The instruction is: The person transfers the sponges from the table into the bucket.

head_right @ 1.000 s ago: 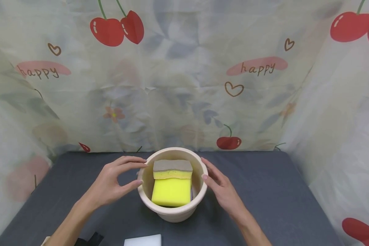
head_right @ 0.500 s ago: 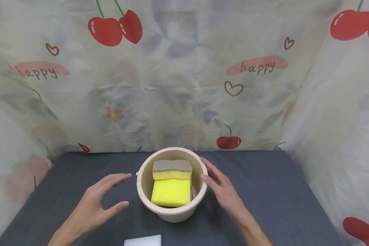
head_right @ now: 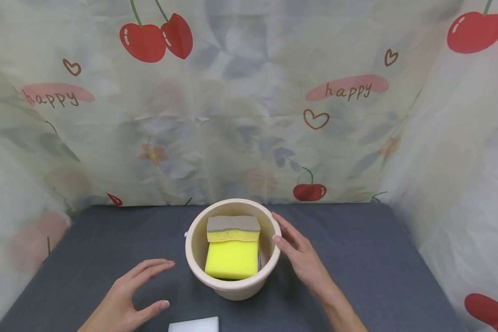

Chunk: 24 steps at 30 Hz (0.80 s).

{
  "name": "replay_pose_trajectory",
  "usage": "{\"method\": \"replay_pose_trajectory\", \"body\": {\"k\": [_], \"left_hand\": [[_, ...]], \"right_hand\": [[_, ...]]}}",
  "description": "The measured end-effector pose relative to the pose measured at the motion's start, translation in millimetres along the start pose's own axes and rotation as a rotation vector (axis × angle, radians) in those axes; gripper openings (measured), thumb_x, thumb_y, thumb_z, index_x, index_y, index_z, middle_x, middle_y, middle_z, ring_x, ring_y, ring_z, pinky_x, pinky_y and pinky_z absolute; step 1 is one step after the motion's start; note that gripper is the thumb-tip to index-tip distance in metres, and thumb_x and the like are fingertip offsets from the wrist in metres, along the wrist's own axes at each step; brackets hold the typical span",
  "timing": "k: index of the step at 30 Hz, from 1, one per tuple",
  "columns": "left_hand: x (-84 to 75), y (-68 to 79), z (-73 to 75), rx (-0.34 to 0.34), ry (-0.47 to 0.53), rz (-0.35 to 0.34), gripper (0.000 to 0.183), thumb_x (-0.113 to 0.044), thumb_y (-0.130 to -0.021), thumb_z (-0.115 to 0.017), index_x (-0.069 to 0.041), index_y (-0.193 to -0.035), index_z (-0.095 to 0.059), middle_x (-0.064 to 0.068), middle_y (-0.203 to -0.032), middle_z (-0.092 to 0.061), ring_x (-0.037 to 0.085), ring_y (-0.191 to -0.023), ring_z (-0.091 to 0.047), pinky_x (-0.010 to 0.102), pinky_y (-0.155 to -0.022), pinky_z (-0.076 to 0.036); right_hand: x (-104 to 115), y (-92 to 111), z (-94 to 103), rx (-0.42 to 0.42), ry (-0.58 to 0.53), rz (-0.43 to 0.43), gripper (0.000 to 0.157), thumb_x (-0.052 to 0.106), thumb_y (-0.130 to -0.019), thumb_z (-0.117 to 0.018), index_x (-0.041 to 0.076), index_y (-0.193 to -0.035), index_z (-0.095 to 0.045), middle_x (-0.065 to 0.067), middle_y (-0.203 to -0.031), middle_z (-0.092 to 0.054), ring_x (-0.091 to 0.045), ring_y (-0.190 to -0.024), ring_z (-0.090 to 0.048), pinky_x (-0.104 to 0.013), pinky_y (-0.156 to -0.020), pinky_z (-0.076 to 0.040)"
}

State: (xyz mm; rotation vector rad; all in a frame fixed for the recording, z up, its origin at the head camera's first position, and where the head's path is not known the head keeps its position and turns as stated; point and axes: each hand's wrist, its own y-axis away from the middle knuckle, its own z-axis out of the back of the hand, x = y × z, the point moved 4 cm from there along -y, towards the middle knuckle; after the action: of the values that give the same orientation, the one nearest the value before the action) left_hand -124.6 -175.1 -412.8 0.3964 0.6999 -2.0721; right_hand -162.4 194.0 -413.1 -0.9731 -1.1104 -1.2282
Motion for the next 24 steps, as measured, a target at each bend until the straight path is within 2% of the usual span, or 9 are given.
{"method": "replay_pose_trajectory", "body": {"k": [4,9,12,16,20,24], "left_hand": [[4.7,5.9,-8.6,0.073,0.068,0.090,0.063,-0.055,-0.077,-0.079,-0.048,-0.134,-0.052,-0.027,-0.131,-0.050,0.002,-0.116,-0.055,0.034,-0.089,-0.054],[12.5,12.5,-19.8,0.235,0.191,0.147,0.068,-0.050,-0.077,-0.082,-0.042,-0.138,-0.053,-0.020,-0.135,-0.050,0.011,-0.119,-0.056,0.034,-0.094,-0.051],[17.0,16.5,-29.0,0.321,0.272,0.136,0.072,-0.048,-0.078,-0.082,-0.032,-0.142,-0.053,-0.012,-0.139,-0.050,0.012,-0.120,-0.054,0.032,-0.094,-0.051],[22.7,21.9,-45.5,0.394,0.393,0.086,0.071,-0.040,-0.081,-0.082,-0.021,-0.143,-0.054,-0.002,-0.139,-0.051,0.009,-0.120,-0.052,0.030,-0.091,-0.051],[25.1,26.7,-66.0,0.477,0.481,0.047,0.059,-0.036,-0.089,-0.075,-0.021,-0.143,-0.055,-0.001,-0.138,-0.052,0.007,-0.121,-0.052,0.025,-0.092,-0.049],[26.2,29.9,-79.5,0.535,0.495,0.059,0.055,-0.041,-0.092,-0.070,-0.025,-0.142,-0.055,-0.004,-0.137,-0.053,0.006,-0.122,-0.051,0.023,-0.093,-0.047]], "right_hand": [[0.1,-0.1,-1.2,0.011,-0.007,0.003,0.053,0.039,-0.101,-0.056,0.035,-0.152,-0.040,0.002,-0.156,-0.038,-0.023,-0.141,-0.038,-0.052,-0.110,-0.036],[-0.1,0.6,-0.8,0.000,-0.002,0.005,0.054,0.039,-0.101,-0.057,0.035,-0.152,-0.039,0.003,-0.156,-0.037,-0.022,-0.142,-0.037,-0.052,-0.110,-0.036],[-0.4,1.0,-0.5,-0.006,0.001,-0.006,0.054,0.040,-0.101,-0.057,0.036,-0.152,-0.039,0.004,-0.157,-0.037,-0.023,-0.142,-0.036,-0.052,-0.110,-0.035],[-0.1,0.8,-1.2,-0.005,0.000,-0.019,0.055,0.042,-0.100,-0.057,0.036,-0.152,-0.039,0.003,-0.156,-0.037,-0.024,-0.142,-0.037,-0.052,-0.110,-0.036],[0.2,1.1,-1.2,-0.002,-0.006,-0.021,0.055,0.042,-0.100,-0.057,0.037,-0.151,-0.039,0.004,-0.156,-0.037,-0.023,-0.141,-0.038,-0.052,-0.109,-0.037],[0.2,1.3,-0.6,0.007,-0.015,-0.012,0.054,0.041,-0.100,-0.057,0.037,-0.151,-0.039,0.004,-0.156,-0.037,-0.023,-0.141,-0.038,-0.052,-0.109,-0.037]]}}
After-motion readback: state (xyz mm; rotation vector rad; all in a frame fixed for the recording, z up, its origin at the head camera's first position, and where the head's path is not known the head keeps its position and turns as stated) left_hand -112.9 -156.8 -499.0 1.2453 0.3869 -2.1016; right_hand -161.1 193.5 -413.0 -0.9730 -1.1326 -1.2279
